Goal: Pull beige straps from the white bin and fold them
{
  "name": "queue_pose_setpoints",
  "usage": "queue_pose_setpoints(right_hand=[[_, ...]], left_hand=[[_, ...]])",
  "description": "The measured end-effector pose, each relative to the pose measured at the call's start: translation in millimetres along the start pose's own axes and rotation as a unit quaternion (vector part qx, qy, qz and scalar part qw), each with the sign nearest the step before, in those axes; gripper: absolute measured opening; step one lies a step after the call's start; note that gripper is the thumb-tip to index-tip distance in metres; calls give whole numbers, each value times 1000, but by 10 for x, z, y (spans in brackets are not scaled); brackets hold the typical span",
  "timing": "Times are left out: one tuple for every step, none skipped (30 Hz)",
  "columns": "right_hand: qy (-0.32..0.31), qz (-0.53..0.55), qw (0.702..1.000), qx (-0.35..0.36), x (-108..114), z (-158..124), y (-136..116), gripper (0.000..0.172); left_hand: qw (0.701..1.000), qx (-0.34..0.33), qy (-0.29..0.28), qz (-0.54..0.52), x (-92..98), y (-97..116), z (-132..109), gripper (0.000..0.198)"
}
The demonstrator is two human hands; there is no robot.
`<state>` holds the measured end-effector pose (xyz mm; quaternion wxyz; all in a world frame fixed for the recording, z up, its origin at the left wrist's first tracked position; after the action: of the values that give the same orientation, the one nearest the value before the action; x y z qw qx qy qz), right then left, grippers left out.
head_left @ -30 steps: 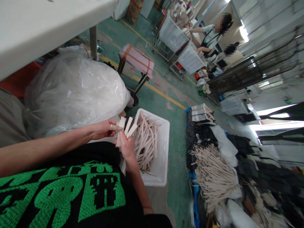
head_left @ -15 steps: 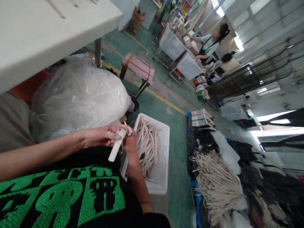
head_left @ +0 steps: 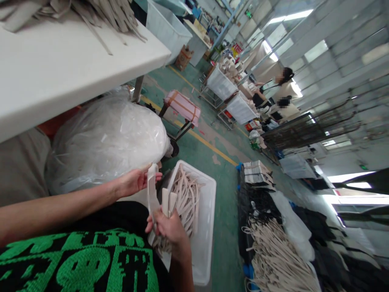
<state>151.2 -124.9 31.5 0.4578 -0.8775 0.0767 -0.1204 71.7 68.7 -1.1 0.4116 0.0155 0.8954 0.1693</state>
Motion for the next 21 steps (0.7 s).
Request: queue_pose_setpoints(right_hand=[[-9,-9,1000,-14,60,-19,132,52],[-17,-18,999,-28,121,-33,270,52],[-20,-27,998,-46,179,-44,407,51],[-18,-34,997,-63,229,-52,535,51],[-15,-41,996,-75,269,-58,649,51],[-15,-44,995,-83,296,-64,742,51],[-18,-46,995,-87,310,-67,814,51],[-26,-47,995,-87,312,-66,865,49],[-35,-47,995,-86,305,-61,895,48],[-47,-48,994,-85,292,-49,908,47],[-56,-50,994,-83,275,-28,906,46],[-61,-51,994,-78,255,5,889,45],[-62,-49,994,-69,231,50,857,45],[-59,-43,996,-57,203,108,809,47],[-51,-29,997,-39,170,178,741,49],[-37,-8,999,-17,129,258,654,51],[-22,16,1000,7,82,345,547,54],[-2,42,999,30,29,436,424,57],[12,63,997,50,-29,528,288,59],[24,75,995,64,-89,617,147,60],[35,78,994,74,-148,699,7,61]], left_hand=[[999,-11,21,-38,-29,92,16,28],[996,-26,37,-73,-56,186,31,26],[993,-52,49,-99,-81,280,43,24],[988,-79,60,-118,-103,369,52,22],[984,-105,70,-129,-123,452,57,20],[980,-129,77,-133,-139,528,56,17],[975,-155,84,-134,-151,601,50,14],[971,-181,87,-131,-157,669,39,11],[966,-207,92,-126,-157,734,22,9],[960,-233,96,-121,-149,794,1,8],[955,-256,99,-114,-135,846,-24,8],[951,-276,98,-103,-115,886,-51,8],[949,-290,91,-86,-90,910,-77,8],[950,-296,80,-63,-64,915,-102,9],[953,-294,68,-35,-37,896,-124,11],[957,-283,54,-7,-11,856,-142,15],[963,-266,39,19,13,795,-158,19],[968,-246,24,40,34,719,-172,23],[972,-230,12,54,53,636,-185,27],[974,-216,0,64,68,551,-198,30],[977,-199,-17,76,80,469,-212,34]])
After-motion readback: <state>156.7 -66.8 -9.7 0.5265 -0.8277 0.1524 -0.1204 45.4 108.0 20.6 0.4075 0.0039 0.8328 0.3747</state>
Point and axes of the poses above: each hand's wrist, its own z-axis towards the middle knuckle, its own x-axis out of the back of the hand, y = z × x, the point moved 1 cm from there along z, towards the middle knuckle, and after that the axes turned 10 degrees about -z, right-handed, at the moved point
